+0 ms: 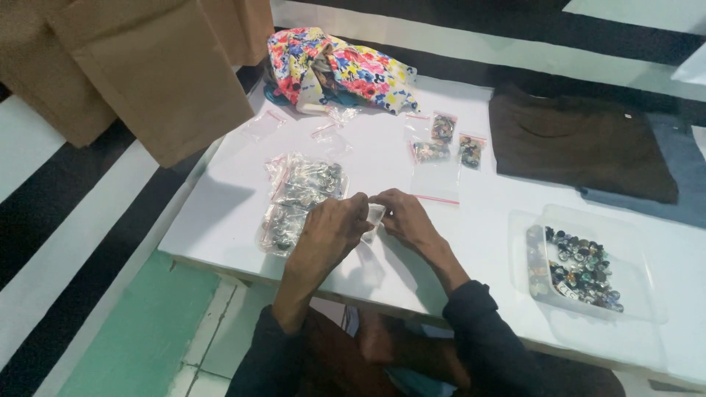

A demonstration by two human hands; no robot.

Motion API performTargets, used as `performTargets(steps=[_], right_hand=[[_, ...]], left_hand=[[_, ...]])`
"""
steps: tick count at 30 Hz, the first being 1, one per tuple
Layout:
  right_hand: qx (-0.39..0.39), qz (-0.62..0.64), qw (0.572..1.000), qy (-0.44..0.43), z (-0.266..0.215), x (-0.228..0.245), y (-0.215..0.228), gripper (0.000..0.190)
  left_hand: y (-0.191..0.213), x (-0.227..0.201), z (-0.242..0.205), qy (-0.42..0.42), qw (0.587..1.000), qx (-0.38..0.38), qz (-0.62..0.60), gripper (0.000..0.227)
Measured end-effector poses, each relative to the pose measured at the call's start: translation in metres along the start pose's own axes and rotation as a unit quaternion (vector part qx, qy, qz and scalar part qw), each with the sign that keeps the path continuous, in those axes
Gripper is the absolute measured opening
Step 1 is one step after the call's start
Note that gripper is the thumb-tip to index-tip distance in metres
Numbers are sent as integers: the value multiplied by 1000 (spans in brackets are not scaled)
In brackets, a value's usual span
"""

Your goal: The person sorts small metal buttons from a plastic container into small zip-top bags on a white table. They repeatedly pick buttons, place them into bags, and seal the bags.

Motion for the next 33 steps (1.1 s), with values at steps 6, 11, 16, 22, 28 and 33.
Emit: performTargets(steps=[6, 11, 16, 22, 28, 33], right_hand=[[-18, 43, 999, -14, 4, -46, -48, 28], [-112, 206, 972, -31, -33, 10, 46, 17], [-118, 225, 967, 16, -56, 53, 92, 14], [-83, 125, 987, 58, -59, 65, 84, 15], [-192, 118, 973, 57, -88, 50, 84, 61], [-170, 165, 971, -18, -103, 13, 64, 32]], left_hand=[[15, -7, -7, 19, 999, -17, -41, 7], [14, -8, -4, -4, 1000, -16, 13, 8], [5, -17, 0, -59, 997, -38, 20, 10], [4, -36, 0, -59, 998, -36, -2, 9], [9, -50, 0, -79, 995, -55, -27, 9], [15, -80, -8, -87, 993, -69, -33, 6]])
Point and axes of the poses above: each hand's wrist, its own z-axis towards the middle knuckle, its own y-axis out of the back of the hand, x = y × z, the point moved 5 cm from there along z, towards the middle knuckle, and after that the axes turned 2 degrees about -y, right-handed, at the moved point
